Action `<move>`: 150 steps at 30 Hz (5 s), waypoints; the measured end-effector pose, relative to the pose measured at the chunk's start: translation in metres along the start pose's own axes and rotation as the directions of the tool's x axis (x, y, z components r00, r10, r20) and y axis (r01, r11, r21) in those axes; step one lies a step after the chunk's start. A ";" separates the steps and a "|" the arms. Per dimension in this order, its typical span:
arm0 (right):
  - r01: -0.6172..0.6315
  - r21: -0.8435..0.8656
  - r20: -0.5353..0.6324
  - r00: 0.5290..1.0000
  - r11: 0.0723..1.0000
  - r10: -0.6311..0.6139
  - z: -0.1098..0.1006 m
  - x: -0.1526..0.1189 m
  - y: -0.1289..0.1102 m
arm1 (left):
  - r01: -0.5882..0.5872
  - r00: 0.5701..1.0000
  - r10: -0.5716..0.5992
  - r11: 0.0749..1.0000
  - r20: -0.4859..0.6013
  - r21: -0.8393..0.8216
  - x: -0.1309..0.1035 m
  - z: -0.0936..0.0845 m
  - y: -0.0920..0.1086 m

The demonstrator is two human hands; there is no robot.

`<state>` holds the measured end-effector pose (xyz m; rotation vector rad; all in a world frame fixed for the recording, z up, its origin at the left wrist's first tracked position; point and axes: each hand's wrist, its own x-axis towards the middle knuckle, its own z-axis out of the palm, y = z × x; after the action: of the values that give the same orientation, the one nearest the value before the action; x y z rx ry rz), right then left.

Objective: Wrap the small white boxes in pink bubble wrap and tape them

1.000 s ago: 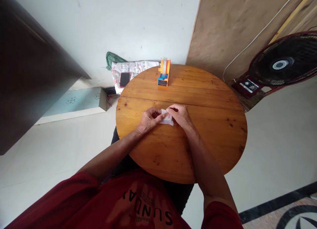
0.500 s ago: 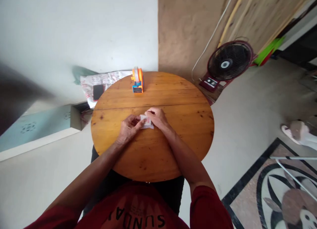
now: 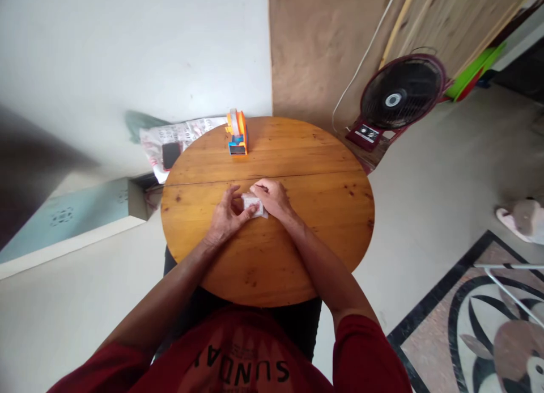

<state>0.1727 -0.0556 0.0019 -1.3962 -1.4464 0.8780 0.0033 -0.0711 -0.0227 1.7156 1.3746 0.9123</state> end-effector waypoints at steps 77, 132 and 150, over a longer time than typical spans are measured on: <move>0.080 -0.685 0.062 0.997 0.724 -0.052 -0.012 -0.015 -0.021 | 0.141 0.981 0.006 0.652 0.192 -0.745 0.008 0.001 -0.013; -0.102 0.001 -0.285 0.953 0.995 0.098 -0.024 0.016 0.039 | 0.027 0.991 -0.082 0.889 -0.102 -0.457 0.011 -0.009 -0.010; -0.174 -0.650 -0.213 0.976 0.739 0.042 -0.052 0.017 0.024 | -0.192 0.892 0.148 0.980 -0.427 -0.060 0.016 -0.020 -0.024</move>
<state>0.2304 -0.0418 -0.0009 -2.0507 -1.6183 0.2593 -0.0221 -0.0492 -0.0333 1.6400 1.4290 1.4962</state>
